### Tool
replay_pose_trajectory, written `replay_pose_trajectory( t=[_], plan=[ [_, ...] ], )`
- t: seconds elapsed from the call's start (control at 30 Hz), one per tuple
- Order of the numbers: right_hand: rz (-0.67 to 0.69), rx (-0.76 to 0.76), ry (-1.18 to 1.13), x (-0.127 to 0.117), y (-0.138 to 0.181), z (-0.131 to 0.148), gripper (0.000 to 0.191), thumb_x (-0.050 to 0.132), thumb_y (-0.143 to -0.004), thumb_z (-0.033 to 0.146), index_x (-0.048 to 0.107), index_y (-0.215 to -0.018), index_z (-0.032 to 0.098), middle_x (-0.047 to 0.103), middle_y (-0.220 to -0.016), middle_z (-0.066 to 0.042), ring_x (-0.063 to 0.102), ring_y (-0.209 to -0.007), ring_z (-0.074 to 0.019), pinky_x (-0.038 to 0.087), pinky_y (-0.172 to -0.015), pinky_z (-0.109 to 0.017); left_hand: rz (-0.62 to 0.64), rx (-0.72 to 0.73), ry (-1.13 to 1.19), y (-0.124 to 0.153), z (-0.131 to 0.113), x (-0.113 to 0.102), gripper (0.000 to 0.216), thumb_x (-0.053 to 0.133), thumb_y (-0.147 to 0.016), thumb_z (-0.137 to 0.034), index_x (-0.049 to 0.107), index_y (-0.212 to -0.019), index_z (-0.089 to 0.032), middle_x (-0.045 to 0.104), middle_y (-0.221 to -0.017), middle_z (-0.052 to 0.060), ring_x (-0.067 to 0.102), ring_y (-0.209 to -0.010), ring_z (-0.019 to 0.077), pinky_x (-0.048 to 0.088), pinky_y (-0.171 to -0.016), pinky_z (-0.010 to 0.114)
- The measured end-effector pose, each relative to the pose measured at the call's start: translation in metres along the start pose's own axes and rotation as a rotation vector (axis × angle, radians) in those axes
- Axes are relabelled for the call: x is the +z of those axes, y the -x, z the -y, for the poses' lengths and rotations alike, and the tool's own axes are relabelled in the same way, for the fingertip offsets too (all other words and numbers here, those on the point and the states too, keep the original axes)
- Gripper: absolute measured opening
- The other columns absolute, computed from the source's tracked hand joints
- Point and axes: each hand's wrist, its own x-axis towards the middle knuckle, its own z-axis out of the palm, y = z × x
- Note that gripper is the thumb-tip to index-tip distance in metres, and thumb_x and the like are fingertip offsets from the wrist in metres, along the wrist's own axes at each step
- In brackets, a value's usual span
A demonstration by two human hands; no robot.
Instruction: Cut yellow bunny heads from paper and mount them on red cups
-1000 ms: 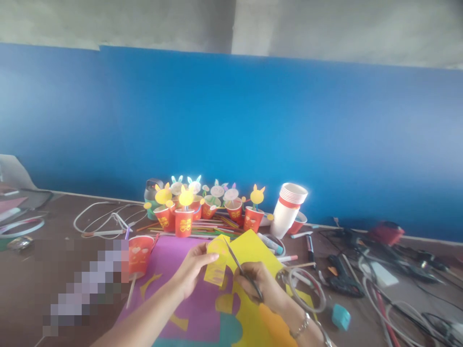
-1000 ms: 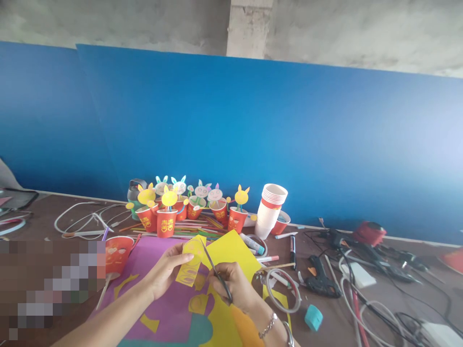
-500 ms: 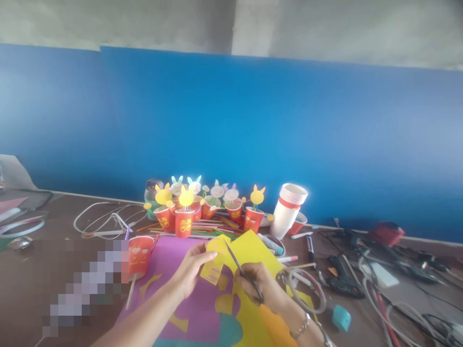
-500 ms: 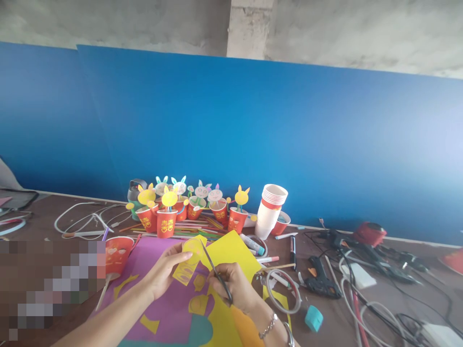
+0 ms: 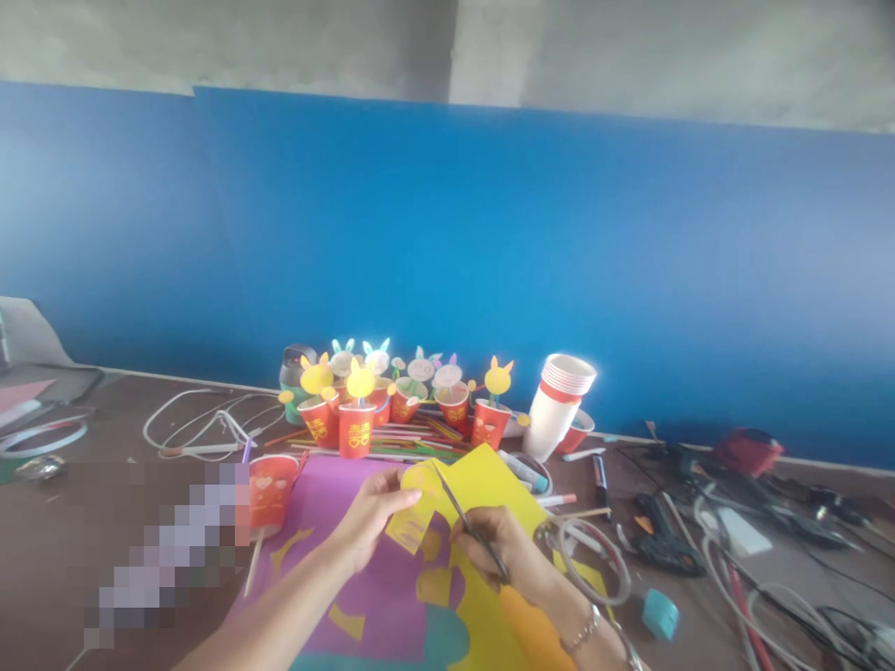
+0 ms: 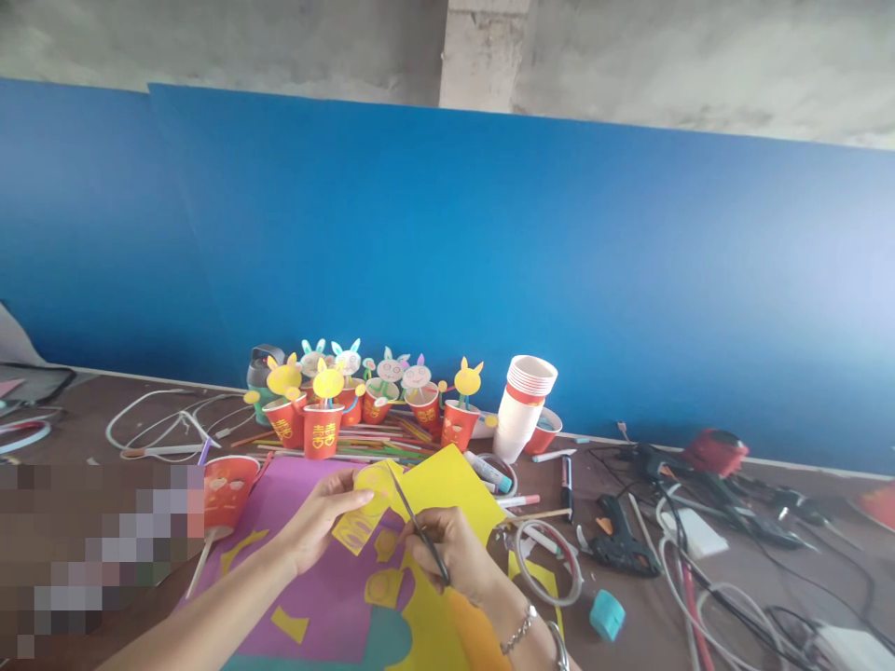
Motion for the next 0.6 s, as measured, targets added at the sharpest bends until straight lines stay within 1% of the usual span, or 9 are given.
replay_pose_trajectory(
  t=[0.13, 0.37, 0.6],
  plan=[
    [0.022, -0.004, -0.052, -0.0010, 0.0009, 0.0005, 0.022, 0.065, -0.071, 0.036, 0.061, -0.071, 0.014, 0.038, -0.038, 0.011, 0.030, -0.029, -0.0032, 0.025, -0.030, -0.017, 0.019, -0.002, 0.003, -0.0003, 0.0005, -0.0011, 0.020, 0.076, -0.062, -0.026, 0.070, -0.075, -0.013, 0.072, -0.070, 0.006, 0.066, -0.065, 0.0201, 0.047, -0.065, 0.029],
    [0.020, 0.003, -0.021, -0.0025, 0.0011, 0.0003, 0.021, 0.064, -0.073, 0.034, 0.061, -0.073, 0.014, 0.037, -0.037, 0.011, 0.029, -0.029, -0.0031, 0.024, -0.031, -0.017, 0.036, 0.011, -0.001, -0.0036, 0.0057, -0.0068, 0.016, 0.073, -0.067, -0.024, 0.069, -0.079, -0.013, 0.071, -0.071, 0.005, 0.065, -0.066, 0.0189, 0.047, -0.064, 0.028],
    [0.024, 0.006, -0.030, -0.0025, 0.0006, 0.0001, 0.019, 0.064, -0.073, 0.033, 0.061, -0.070, 0.015, 0.036, -0.036, 0.011, 0.029, -0.028, -0.0034, 0.023, -0.032, -0.018, 0.015, 0.013, 0.005, -0.0042, 0.0071, -0.0086, 0.018, 0.074, -0.067, -0.025, 0.069, -0.080, -0.014, 0.071, -0.072, 0.004, 0.064, -0.066, 0.0174, 0.047, -0.064, 0.026]
  ],
)
